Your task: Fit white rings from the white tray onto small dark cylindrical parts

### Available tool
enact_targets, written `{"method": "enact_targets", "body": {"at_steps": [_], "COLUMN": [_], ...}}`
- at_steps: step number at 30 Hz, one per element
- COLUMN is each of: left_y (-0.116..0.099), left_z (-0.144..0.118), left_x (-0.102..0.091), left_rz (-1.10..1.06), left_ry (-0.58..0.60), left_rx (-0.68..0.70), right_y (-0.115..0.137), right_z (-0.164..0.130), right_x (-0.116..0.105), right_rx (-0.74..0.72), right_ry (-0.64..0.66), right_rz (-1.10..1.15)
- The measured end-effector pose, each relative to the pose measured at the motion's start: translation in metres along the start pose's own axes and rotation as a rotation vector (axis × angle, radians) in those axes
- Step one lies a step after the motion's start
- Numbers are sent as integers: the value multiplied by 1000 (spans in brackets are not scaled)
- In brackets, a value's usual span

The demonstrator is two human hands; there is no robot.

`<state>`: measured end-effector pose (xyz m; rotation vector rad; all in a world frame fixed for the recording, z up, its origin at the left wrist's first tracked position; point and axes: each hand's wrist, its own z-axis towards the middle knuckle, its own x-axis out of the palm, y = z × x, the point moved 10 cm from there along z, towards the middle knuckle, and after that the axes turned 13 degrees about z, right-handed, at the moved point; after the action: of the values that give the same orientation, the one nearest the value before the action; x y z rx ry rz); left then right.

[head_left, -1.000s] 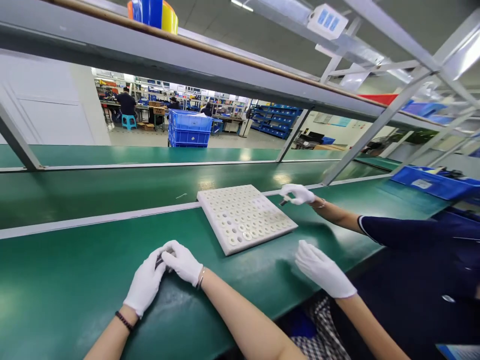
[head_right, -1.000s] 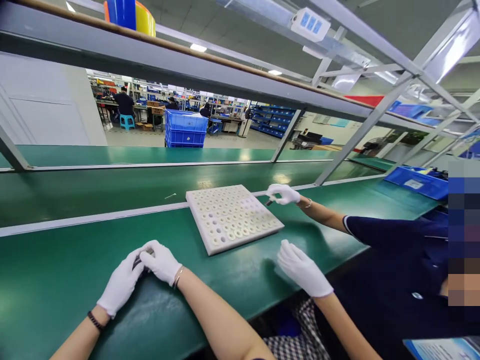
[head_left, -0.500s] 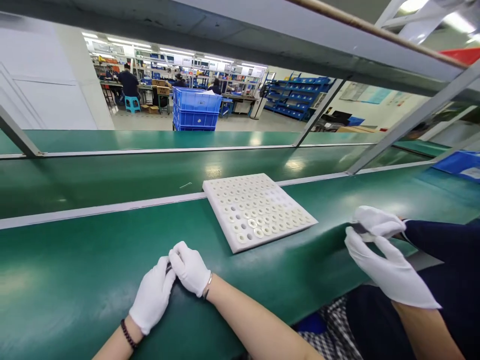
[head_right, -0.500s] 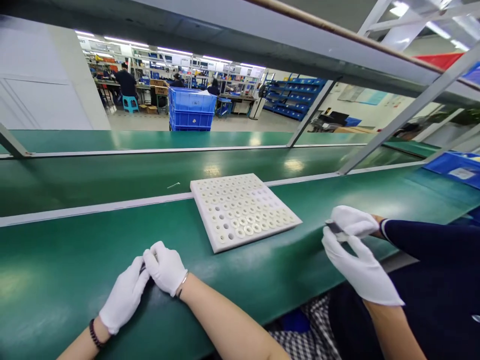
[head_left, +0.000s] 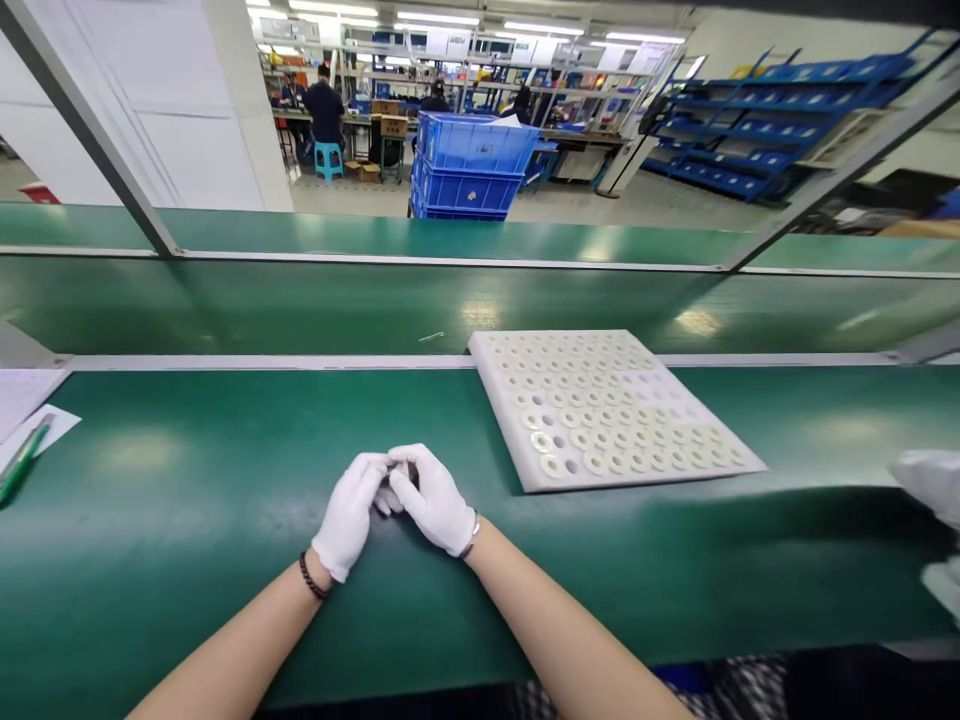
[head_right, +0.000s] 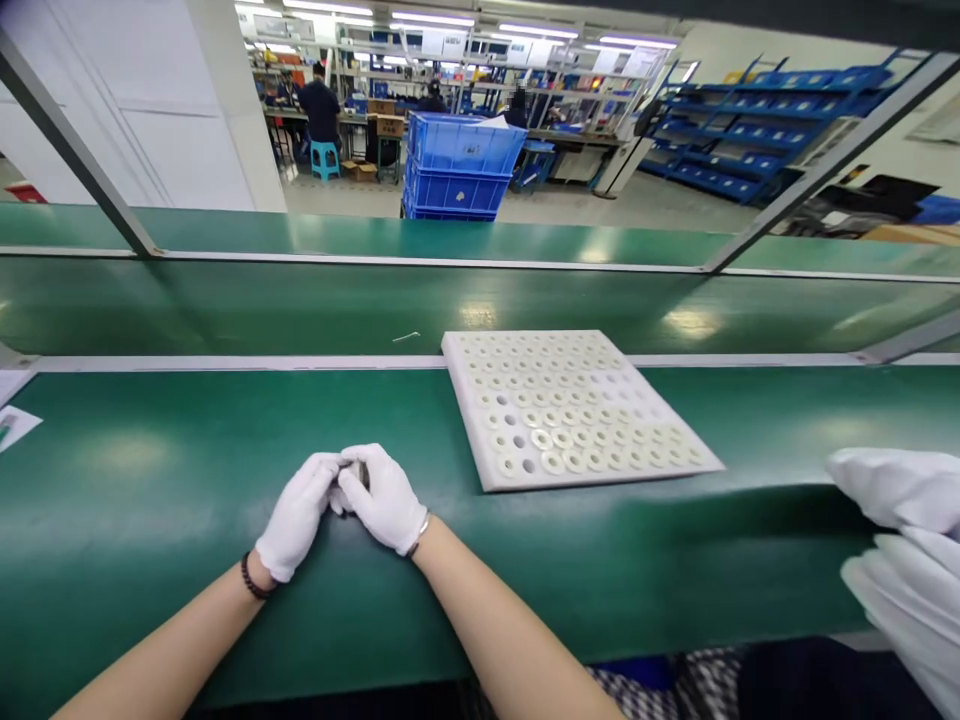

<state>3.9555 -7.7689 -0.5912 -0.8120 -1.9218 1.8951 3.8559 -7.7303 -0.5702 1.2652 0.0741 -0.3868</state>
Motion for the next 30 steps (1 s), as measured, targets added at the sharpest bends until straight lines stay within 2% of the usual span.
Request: {"method": "enact_targets", "body": {"at_steps": [5,11,16,22,30], "left_y": [14,5,7,-2,1], "left_z": [6,5,5,4,3], "left_x": [-10,-17,-19,-21,-13], "left_rz": [-165,-9,-12,39,50], "left_ry": [-21,-56,-63,-71,-22], "left_rx": [-57,-17,-41,-19,-104], "right_y": [-1,-8,-7,-18,-28], "right_z": [4,4,3,2,-1], "right_x": [4,0,-2,-9,-11], "right_rx": [-76,39,84,208,196], "right_ry": [16,18,34,-15,-23], "right_rz": [42,21,-2,90,274]}}
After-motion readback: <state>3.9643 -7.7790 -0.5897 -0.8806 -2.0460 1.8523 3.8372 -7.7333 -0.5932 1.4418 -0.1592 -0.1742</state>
